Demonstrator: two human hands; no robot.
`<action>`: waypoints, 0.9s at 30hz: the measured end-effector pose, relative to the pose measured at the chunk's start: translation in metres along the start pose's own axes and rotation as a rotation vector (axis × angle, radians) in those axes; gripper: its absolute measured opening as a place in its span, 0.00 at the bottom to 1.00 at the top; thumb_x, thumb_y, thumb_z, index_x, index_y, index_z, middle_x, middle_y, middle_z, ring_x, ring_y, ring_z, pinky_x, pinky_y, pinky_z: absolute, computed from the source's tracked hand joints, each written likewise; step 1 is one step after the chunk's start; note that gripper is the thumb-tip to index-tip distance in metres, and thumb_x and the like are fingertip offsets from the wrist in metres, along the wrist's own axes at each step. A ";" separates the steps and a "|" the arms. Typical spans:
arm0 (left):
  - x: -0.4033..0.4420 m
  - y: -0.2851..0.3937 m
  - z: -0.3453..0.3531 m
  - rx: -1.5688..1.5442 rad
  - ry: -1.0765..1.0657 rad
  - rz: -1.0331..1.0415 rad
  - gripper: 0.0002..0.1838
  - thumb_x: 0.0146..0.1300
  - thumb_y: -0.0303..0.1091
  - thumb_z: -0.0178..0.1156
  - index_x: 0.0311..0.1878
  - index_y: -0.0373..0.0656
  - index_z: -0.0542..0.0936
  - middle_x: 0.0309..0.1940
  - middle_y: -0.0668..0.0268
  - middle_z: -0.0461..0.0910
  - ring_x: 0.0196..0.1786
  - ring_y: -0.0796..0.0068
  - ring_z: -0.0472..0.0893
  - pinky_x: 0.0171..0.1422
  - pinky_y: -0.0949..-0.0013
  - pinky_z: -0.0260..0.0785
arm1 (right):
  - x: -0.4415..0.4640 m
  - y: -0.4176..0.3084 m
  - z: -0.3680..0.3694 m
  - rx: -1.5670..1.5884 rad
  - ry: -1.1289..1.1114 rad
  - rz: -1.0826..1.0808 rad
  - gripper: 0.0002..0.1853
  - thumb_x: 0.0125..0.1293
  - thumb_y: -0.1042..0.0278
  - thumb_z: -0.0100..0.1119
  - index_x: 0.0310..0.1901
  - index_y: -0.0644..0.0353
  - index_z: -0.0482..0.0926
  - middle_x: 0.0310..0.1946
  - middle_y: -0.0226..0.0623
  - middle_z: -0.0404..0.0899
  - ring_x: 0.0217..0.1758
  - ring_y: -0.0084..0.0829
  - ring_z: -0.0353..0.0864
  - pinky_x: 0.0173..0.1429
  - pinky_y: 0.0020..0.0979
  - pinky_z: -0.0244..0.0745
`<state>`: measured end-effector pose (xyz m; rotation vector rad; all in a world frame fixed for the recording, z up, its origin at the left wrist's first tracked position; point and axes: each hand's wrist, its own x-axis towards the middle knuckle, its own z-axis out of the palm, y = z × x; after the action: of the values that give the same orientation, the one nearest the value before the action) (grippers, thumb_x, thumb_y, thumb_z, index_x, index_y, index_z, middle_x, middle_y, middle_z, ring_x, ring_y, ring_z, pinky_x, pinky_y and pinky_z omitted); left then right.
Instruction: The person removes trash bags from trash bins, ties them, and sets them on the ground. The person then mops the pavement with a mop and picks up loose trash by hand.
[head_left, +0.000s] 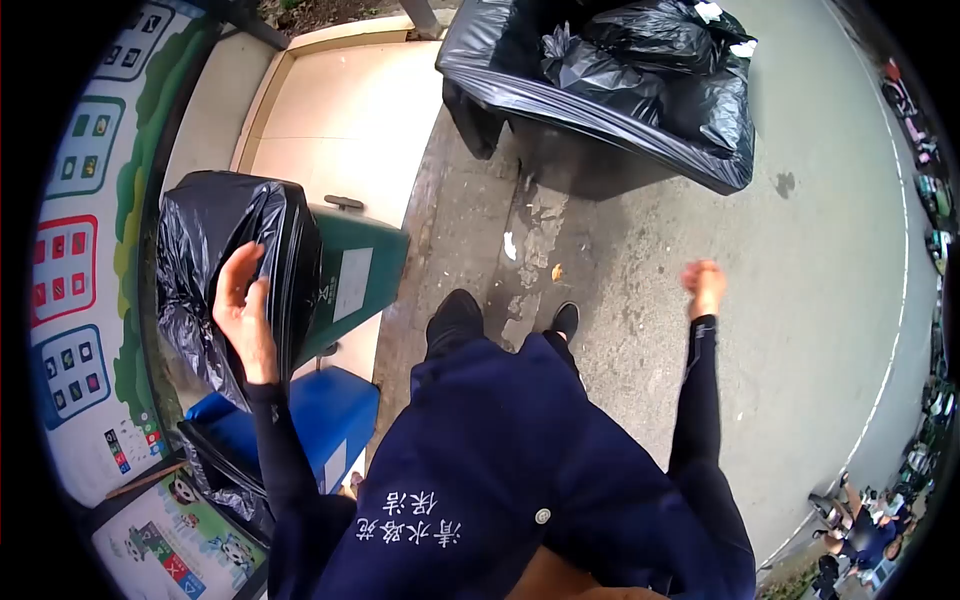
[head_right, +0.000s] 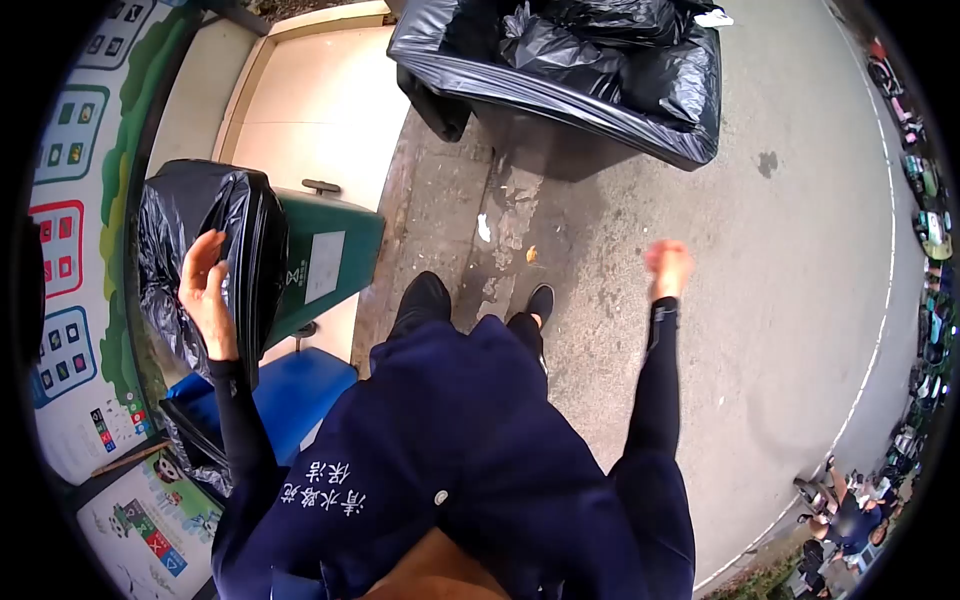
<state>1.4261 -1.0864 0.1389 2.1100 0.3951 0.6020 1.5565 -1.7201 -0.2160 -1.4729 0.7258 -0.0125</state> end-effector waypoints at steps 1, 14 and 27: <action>0.014 0.015 0.027 -0.038 -0.043 -0.040 0.22 0.58 0.17 0.54 0.57 0.36 0.78 0.56 0.59 0.80 0.60 0.69 0.79 0.65 0.69 0.68 | 0.039 -0.040 -0.035 0.010 0.206 -0.108 0.08 0.66 0.64 0.57 0.35 0.59 0.77 0.29 0.36 0.82 0.23 0.26 0.79 0.27 0.26 0.76; 0.297 -0.024 0.313 -0.263 -0.599 0.167 0.17 0.71 0.42 0.57 0.54 0.40 0.74 0.45 0.66 0.78 0.52 0.77 0.74 0.61 0.68 0.64 | 0.117 -0.223 0.026 -0.327 0.096 -0.131 0.35 0.65 0.45 0.62 0.64 0.63 0.69 0.58 0.45 0.79 0.58 0.39 0.81 0.66 0.39 0.66; 0.385 -0.044 0.425 -0.321 -0.692 -0.508 0.11 0.51 0.33 0.61 0.34 0.34 0.80 0.27 0.66 0.79 0.30 0.77 0.77 0.36 0.72 0.70 | 0.183 -0.271 0.111 -0.127 -0.183 0.035 0.27 0.72 0.45 0.54 0.60 0.60 0.76 0.54 0.29 0.79 0.55 0.23 0.75 0.60 0.27 0.68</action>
<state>1.9786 -1.1612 -0.0030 1.6781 0.3796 -0.3420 1.8636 -1.7380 -0.0595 -1.5587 0.6119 0.1963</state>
